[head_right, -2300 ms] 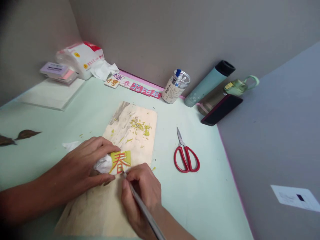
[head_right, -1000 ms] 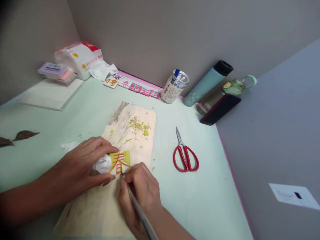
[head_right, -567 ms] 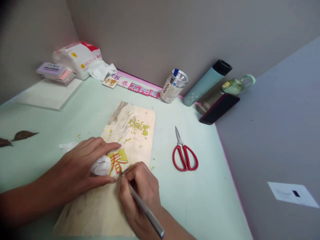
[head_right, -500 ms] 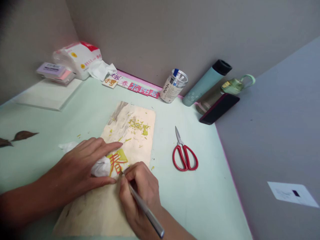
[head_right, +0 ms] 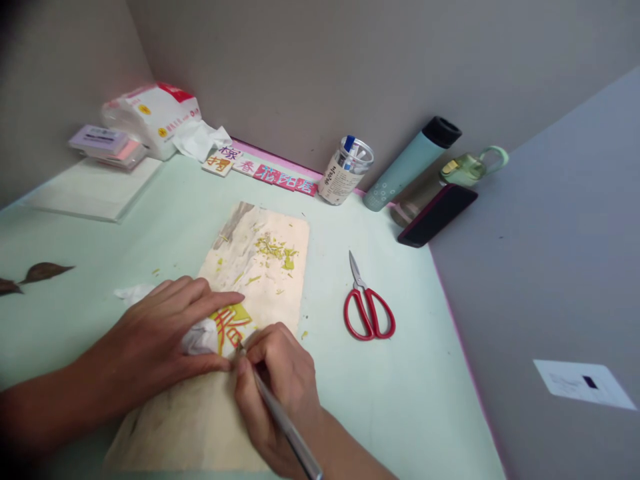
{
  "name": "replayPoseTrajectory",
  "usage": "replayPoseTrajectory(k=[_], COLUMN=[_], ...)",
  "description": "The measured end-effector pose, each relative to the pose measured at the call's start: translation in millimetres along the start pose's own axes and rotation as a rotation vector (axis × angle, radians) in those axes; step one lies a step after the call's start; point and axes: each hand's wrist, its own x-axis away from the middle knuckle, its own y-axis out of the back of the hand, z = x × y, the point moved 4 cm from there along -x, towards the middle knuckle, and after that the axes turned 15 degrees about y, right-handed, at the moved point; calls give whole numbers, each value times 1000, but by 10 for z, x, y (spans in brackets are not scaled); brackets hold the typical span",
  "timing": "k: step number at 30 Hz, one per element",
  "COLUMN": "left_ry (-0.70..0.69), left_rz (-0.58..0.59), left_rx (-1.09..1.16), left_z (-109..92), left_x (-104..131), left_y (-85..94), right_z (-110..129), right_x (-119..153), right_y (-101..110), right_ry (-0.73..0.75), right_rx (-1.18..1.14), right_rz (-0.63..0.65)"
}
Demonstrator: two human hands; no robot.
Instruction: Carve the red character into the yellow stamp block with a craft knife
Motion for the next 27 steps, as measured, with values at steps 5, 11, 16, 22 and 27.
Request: replayPoseTrajectory(k=[5,11,16,22,27], left_ry=[-3,19,15,-7,-4], left_rz=[10,9,9,-9,-15], left_rx=[-8,-23,-24,-28,-16], left_z=[-14,-18,-13,-18,-16], left_x=[0,-8,-13,-18,-6], left_y=[16,-11,-14,1,-3], right_z=[-1,-33,-29,-26,-20], right_x=[11,42,53,31,25], right_y=[-11,-10,-2,4,2], right_ry=[7,-9,-17,-23,-13], right_rx=[-17,-25,-38,14,14], right_rz=[-7,-60,-78,-53,-68])
